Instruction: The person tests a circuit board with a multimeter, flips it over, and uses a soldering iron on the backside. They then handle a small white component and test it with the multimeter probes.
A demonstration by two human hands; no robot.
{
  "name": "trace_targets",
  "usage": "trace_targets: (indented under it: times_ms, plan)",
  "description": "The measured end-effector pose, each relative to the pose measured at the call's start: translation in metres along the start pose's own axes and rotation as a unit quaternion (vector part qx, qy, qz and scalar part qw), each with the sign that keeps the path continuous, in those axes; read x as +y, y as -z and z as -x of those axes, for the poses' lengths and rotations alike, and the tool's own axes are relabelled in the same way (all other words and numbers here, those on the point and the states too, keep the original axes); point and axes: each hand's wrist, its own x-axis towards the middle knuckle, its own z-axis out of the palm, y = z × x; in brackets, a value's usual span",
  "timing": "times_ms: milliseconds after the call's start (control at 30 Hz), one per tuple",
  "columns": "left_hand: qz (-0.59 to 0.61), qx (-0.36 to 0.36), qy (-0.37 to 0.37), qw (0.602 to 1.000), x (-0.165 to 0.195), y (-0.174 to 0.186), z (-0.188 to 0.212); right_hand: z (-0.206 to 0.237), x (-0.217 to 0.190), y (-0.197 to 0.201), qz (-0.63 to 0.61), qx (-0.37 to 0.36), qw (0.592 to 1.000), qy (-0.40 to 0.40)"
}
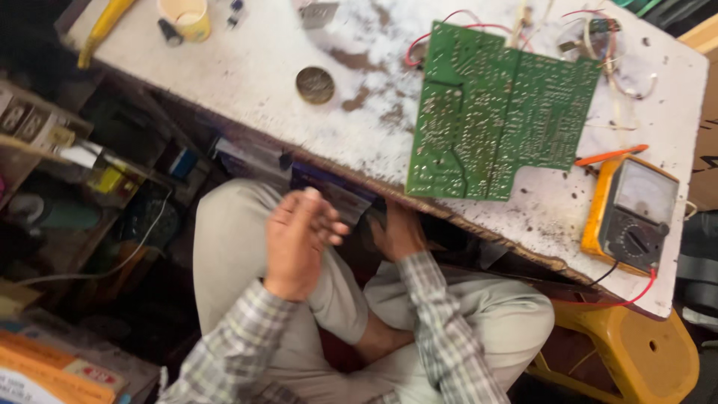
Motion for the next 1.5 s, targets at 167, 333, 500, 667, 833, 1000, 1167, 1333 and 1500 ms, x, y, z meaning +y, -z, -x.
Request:
trace_targets:
  times_ms: [167,333,500,667,833,1000,1167,1333,1500]
  plan:
    - [0.044,0.108,0.122,0.986,-0.054,-0.014,0.019,-0.027,-0.022,-0.004,-0.028,-0.057,0.994,-0.085]
    - [0.037,0.239,0.168,0.956,-0.079,-0.033,-0.021,-0.024,-0.028,-0.004,-0.078,-0.034,0.981,-0.176]
    - [0.13,0.243,0.127,0.953,-0.081,-0.025,-0.031,-0.006,-0.03,-0.011,-0.027,0.068,0.996,-0.044]
    - [0.152,0.27,0.168,0.936,-0.089,-0.015,-0.025,0.031,-0.028,-0.022,-0.099,0.017,0.991,-0.084]
    - [0.125,0.282,0.202,0.93,-0.096,-0.015,-0.013,0.056,-0.018,-0.026,-0.156,0.001,0.982,-0.103]
    - [0.151,0.239,0.206,0.937,-0.1,-0.012,-0.017,0.055,-0.014,-0.024,-0.092,-0.022,0.991,-0.093]
    - [0.105,0.24,0.13,0.956,-0.107,-0.005,-0.022,0.054,-0.016,-0.016,-0.1,0.017,0.994,-0.047]
    - [0.007,0.279,0.133,0.951,-0.104,-0.007,-0.019,0.051,-0.017,-0.006,-0.147,0.147,0.973,-0.098]
    - [-0.016,0.298,0.198,0.934,-0.094,-0.019,-0.012,0.039,-0.008,0.012,-0.168,0.139,0.961,-0.169]
